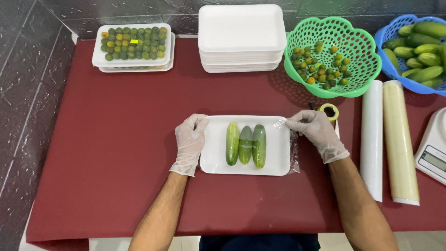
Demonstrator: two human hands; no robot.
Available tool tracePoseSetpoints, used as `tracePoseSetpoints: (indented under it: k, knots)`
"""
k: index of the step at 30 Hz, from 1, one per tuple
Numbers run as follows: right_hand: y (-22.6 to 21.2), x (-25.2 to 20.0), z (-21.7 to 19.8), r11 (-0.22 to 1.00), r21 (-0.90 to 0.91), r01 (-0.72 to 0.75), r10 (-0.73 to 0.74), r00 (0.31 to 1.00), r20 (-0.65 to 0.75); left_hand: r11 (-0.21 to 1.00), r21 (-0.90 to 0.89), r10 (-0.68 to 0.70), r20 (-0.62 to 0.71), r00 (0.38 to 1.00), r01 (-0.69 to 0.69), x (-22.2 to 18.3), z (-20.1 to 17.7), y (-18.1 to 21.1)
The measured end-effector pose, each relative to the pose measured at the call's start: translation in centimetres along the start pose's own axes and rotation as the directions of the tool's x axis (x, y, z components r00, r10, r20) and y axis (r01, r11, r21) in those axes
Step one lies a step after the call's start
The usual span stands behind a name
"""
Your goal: Wrapping a tray of cucumbers with plastic wrap and applying a yellow tape label.
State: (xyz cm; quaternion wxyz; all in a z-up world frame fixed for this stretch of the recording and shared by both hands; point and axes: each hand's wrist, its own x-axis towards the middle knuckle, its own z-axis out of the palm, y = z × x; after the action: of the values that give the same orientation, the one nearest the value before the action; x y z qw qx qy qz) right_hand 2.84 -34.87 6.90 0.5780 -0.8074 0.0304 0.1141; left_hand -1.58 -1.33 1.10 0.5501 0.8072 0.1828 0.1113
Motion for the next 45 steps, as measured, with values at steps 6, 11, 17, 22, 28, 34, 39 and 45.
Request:
tracePoseSetpoints:
  k: [6,11,17,22,28,34,39,45]
  knots:
    - [-0.1,-0.3,0.8,0.993,-0.106,-0.054,0.051,0.998,-0.029,0.999,0.035,0.01,0.006,1.0,-0.01,0.5,0.3,-1.3]
    - [2.6,0.7,0.5,0.96,-0.251,-0.123,0.112,0.992,-0.059,0.998,0.053,0.032,-0.009,0.999,-0.031,0.5,0.3,-1.2]
    - [2.9,0.8,1.0,0.905,-0.401,-0.146,0.125,0.989,-0.079,0.997,0.074,0.03,-0.01,1.0,-0.029,0.5,-0.1,-0.3]
    - [1.3,0.0,1.5,0.921,-0.372,-0.115,0.095,0.993,-0.071,0.988,0.142,0.057,0.032,0.998,-0.061,0.6,-0.7,0.3]
    - [-0.6,-1.0,1.8,0.882,-0.459,-0.106,0.106,0.994,-0.026,0.97,0.116,0.194,0.161,0.968,-0.214,0.9,-1.4,-0.1]
    - [-2.0,-1.7,2.0,0.877,-0.473,-0.088,0.099,0.995,-0.002,0.913,0.288,0.219,0.251,0.943,-0.289,1.4,-1.3,-1.3]
    - [-2.2,-1.7,1.6,0.81,-0.586,-0.012,0.037,0.999,0.032,0.616,0.62,0.474,0.2,0.857,-0.485,1.8,0.5,-3.9]
    - [-1.2,-1.5,0.9,0.749,-0.659,-0.074,0.104,0.995,0.007,0.509,0.735,0.474,0.196,0.859,-0.449,1.7,0.4,-3.6]
